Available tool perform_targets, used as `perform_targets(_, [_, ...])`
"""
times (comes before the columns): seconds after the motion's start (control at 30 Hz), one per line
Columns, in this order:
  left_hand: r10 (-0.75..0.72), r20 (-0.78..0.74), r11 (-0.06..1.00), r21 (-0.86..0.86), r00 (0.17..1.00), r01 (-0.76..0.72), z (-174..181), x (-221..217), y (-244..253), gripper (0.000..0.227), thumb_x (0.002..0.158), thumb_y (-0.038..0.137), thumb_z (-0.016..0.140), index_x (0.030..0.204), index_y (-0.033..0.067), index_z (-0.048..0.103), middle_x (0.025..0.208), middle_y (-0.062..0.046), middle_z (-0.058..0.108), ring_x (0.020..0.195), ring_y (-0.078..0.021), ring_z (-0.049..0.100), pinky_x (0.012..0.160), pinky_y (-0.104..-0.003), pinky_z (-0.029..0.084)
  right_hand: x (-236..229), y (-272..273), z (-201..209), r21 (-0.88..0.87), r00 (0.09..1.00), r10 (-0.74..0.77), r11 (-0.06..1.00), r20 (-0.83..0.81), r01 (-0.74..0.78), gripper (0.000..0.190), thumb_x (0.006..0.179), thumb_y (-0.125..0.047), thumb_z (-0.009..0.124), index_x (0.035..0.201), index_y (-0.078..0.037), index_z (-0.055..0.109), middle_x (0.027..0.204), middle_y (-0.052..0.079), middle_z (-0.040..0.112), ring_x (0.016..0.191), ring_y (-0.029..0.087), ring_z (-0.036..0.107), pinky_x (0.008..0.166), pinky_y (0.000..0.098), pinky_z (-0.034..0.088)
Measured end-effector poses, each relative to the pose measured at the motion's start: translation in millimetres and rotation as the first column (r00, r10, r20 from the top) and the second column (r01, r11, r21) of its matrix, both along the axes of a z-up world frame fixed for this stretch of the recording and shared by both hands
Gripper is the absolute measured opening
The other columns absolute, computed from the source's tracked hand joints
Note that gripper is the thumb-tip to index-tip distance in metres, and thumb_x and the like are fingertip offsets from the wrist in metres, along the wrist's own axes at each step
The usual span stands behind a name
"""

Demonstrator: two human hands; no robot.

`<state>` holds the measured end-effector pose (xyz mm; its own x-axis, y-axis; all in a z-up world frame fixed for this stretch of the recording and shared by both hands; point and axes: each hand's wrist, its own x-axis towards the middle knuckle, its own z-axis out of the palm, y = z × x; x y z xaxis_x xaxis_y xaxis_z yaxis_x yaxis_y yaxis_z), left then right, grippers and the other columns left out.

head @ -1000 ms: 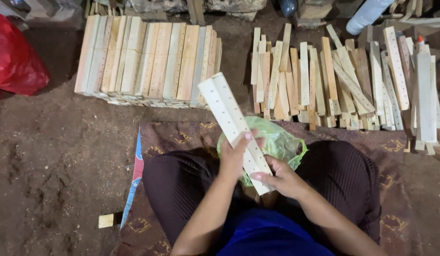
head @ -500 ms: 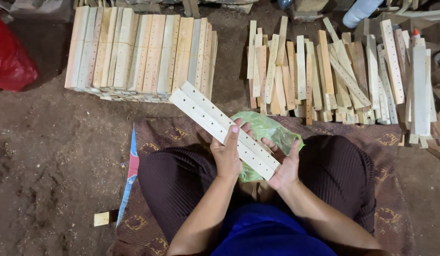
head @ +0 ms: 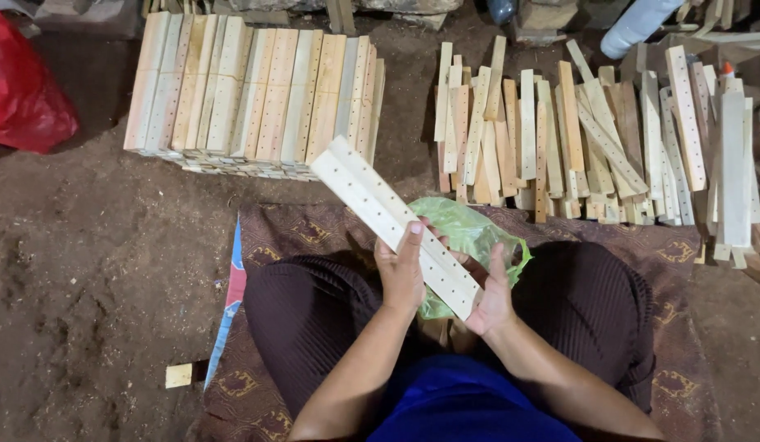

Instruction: A person is threading a thin string through pre-drilled holes in wooden slats to assemble them, then stacking the finished pieces in a workshop.

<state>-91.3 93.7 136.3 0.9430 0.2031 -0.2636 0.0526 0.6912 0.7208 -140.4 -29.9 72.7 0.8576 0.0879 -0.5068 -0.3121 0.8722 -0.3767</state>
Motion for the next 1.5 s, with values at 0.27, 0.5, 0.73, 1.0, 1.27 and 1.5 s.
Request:
perform_targets(0.27, [-0.044, 0.088, 0.995, 0.091, 0.995, 0.036, 2.7, 7.2, 15.7, 0.023, 0.092, 0.011, 0.073, 0.108, -0.0021, 0.064, 0.088, -0.019, 0.075, 0.07, -0.0268, 0.076, 0.067, -0.047, 0.069, 1.7, 3.7, 31.6, -0.187, 0.981, 0.172, 0.97, 0.092, -0.153, 0.09, 0.089, -0.081, 0.043, 0.12, 0.001, 0.064, 0.105, 0.025, 0.073, 0.094, 0.039, 0.074, 0.08, 0.0531, 0.063])
perform_targets(0.5, [-0.105, 0.016, 0.985, 0.136, 0.994, 0.102, -3.0, 9.2, 28.2, 0.028, 0.091, 0.012, 0.076, 0.113, 0.0022, 0.062, 0.099, -0.018, 0.076, 0.078, -0.027, 0.075, 0.072, -0.049, 0.069, -5.3, 5.8, 18.5, -0.556, 0.872, 0.463, 0.772, 0.161, -0.308, 0.032, 0.083, -0.013, 0.08, 0.099, 0.012, 0.069, 0.079, 0.033, 0.075, 0.07, 0.042, 0.077, 0.059, 0.0503, 0.066])
perform_targets(0.73, [-0.065, -0.015, 0.997, 0.033, 0.998, 0.066, -20.0, 17.2, 35.4, 0.031, 0.089, 0.014, 0.077, 0.111, 0.0023, 0.059, 0.099, -0.017, 0.076, 0.079, -0.0272, 0.075, 0.074, -0.05, 0.069, 0.0, 5.0, 13.6, -0.585, 0.861, 0.503, 0.722, 0.076, -0.37, 0.038, 0.082, -0.02, 0.082, 0.101, 0.01, 0.07, 0.082, 0.031, 0.075, 0.073, 0.042, 0.077, 0.061, 0.051, 0.065])
perform_targets(1.0, [-0.009, -0.225, 0.998, -0.067, 0.974, -0.007, -108.3, 55.4, 68.0, 0.028, 0.091, 0.012, 0.076, 0.113, 0.003, 0.062, 0.097, -0.016, 0.076, 0.078, -0.0309, 0.076, 0.075, -0.058, 0.066, 58.8, -33.8, -26.9, -0.985, 0.875, 0.466, -0.159, -0.132, -0.064, 0.02, 0.097, -0.038, 0.068, 0.103, -0.022, 0.079, 0.085, 0.004, 0.077, 0.086, 0.022, 0.075, 0.077, 0.036, 0.061])
perform_targets(1.27, [-0.037, -0.286, 0.995, -0.096, 0.958, 0.01, -117.6, 55.5, 69.4, 0.028, 0.091, 0.014, 0.077, 0.113, 0.0058, 0.064, 0.098, -0.016, 0.076, 0.079, -0.0303, 0.076, 0.076, -0.054, 0.065, 67.5, -53.3, -109.7, -0.791, 0.766, 0.408, -0.576, -0.497, -0.205, 0.03, 0.099, -0.02, 0.051, 0.115, -0.006, 0.071, 0.103, 0.019, 0.074, 0.099, 0.038, 0.071, 0.091, 0.0473, 0.057])
perform_targets(1.5, [-0.171, -0.159, 0.985, -0.057, 0.972, 0.164, -42.8, 30.9, 64.2, 0.042, 0.084, 0.018, 0.083, 0.119, 0.0055, 0.063, 0.103, -0.018, 0.076, 0.08, -0.0308, 0.076, 0.073, -0.054, 0.066, 55.5, -49.8, -56.7, -0.905, 0.901, 0.374, -0.423, -0.22, -0.045, 0.02, 0.086, -0.042, 0.08, 0.094, -0.023, 0.079, 0.087, 0.0, 0.078, 0.09, 0.023, 0.075, 0.081, 0.0368, 0.06])
